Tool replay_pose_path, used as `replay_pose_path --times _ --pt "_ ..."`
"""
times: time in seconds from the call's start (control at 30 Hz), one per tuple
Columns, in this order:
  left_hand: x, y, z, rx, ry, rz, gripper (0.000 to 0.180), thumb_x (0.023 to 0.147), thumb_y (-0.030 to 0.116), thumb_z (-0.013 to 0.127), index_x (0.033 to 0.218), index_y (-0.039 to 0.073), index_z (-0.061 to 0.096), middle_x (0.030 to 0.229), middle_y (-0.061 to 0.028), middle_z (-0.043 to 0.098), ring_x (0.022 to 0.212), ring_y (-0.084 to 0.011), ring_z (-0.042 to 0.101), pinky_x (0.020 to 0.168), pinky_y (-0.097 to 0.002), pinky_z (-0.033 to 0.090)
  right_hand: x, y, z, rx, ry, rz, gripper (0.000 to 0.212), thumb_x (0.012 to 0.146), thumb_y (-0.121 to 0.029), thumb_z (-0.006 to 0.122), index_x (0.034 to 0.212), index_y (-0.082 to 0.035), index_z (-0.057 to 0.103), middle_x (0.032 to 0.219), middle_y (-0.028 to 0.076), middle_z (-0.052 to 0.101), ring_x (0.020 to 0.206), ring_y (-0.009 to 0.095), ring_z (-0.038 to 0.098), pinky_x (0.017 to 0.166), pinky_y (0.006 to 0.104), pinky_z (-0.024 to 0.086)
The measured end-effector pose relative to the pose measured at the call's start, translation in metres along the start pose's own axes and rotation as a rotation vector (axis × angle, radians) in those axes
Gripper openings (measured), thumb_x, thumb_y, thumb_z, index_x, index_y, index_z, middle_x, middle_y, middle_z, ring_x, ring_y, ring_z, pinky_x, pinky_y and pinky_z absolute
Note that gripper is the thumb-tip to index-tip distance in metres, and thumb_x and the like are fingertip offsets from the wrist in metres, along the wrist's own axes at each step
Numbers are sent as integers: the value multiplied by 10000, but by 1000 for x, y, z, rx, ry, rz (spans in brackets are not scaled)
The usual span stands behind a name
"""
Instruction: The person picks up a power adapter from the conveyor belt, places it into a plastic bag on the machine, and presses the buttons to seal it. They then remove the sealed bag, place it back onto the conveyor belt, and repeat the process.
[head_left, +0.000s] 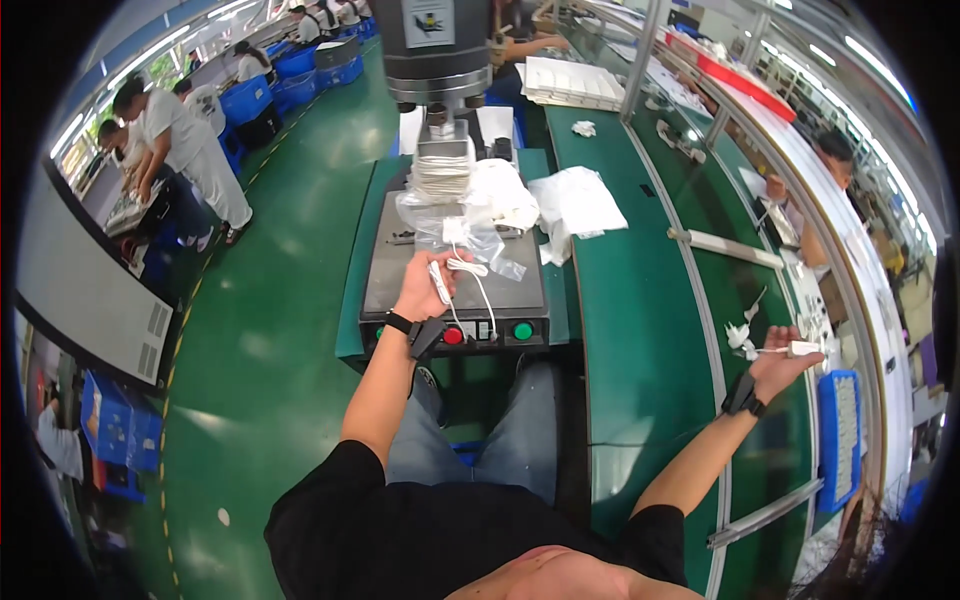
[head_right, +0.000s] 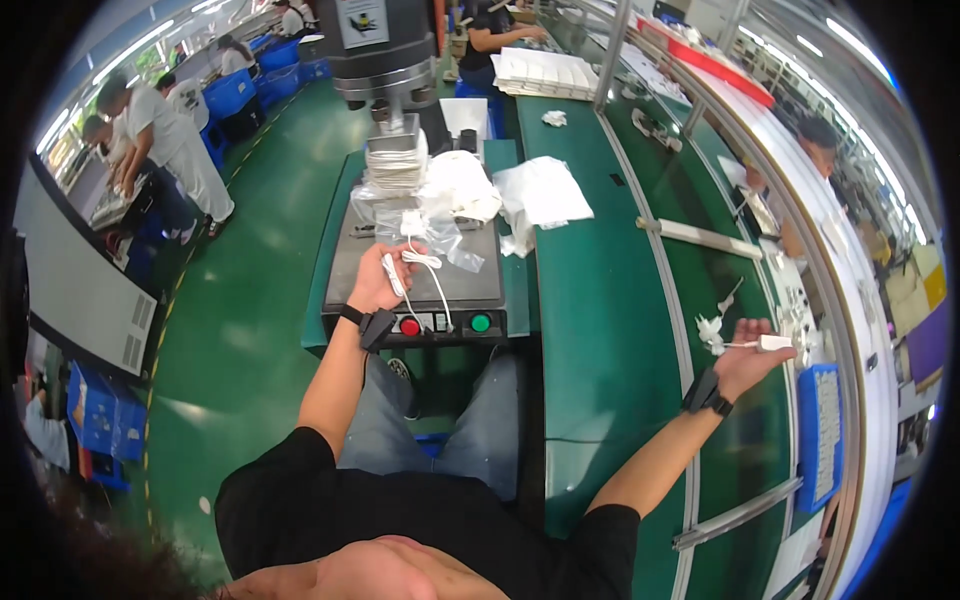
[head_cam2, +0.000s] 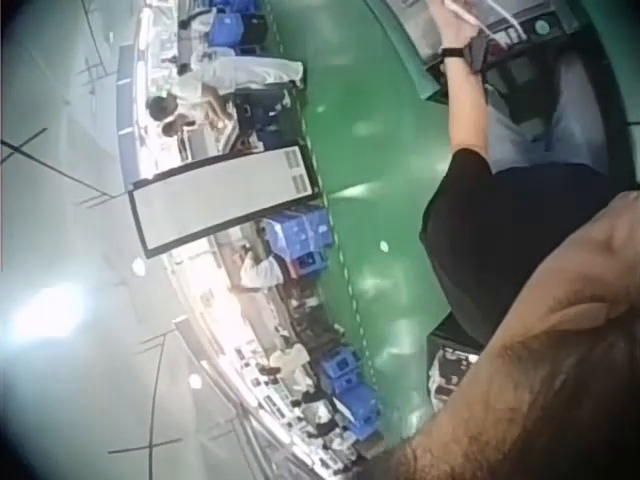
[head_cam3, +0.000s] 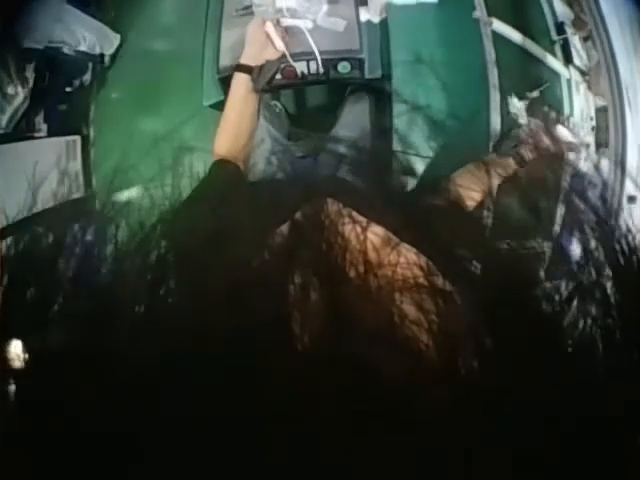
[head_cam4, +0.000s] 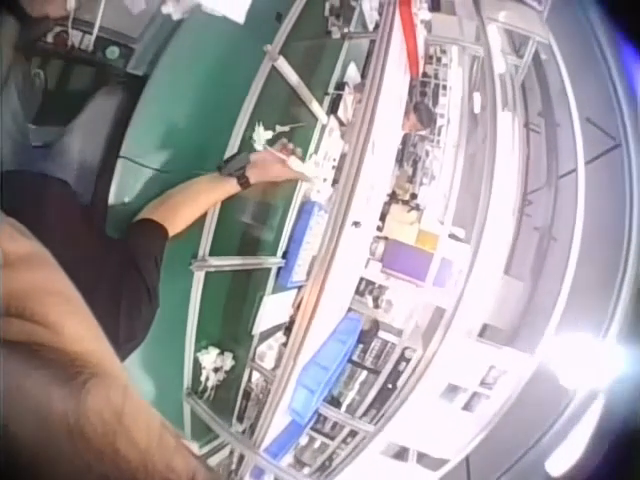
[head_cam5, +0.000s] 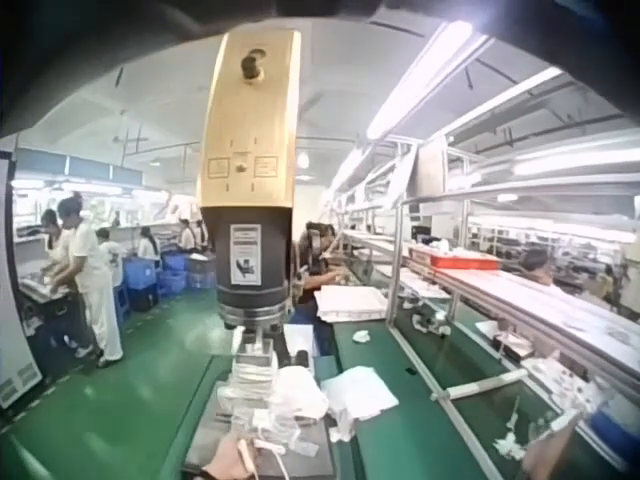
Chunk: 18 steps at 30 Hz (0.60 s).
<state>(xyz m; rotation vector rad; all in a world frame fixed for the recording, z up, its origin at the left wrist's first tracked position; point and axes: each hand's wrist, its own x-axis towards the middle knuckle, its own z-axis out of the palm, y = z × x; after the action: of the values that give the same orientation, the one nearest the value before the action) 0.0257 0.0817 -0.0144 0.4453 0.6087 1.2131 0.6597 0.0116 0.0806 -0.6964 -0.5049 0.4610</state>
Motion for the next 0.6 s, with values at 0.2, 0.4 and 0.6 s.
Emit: replay_pose_path --times 0.2,0.4,0.6 --pt "-39 14 34 -322 122 51 213 865 198 500 917 25 611 952 -97 669 687 -210 558 617 -307 470 -154 -25 138 -78 -748 208 343 1044 -350 505 1224 -59 486 1003 92 624 660 127 522 616 287 456" --pt "-109 52 -4 -448 -225 266 117 866 161 539 906 52 550 823 -60 556 671 -188 511 657 -289 460 -239 81 180 -561 -1083 367 231 955 -131 665 1137 -3 599 682 -19 549 480 58 441 433 213 344" --pt "-194 59 -3 -331 -271 863 131 866 122 576 964 63 512 807 -53 490 637 -175 472 604 -291 458 -300 199 256 -470 -1132 885 267 1009 -188 589 1190 6 613 653 -37 533 534 71 461 530 237 414"
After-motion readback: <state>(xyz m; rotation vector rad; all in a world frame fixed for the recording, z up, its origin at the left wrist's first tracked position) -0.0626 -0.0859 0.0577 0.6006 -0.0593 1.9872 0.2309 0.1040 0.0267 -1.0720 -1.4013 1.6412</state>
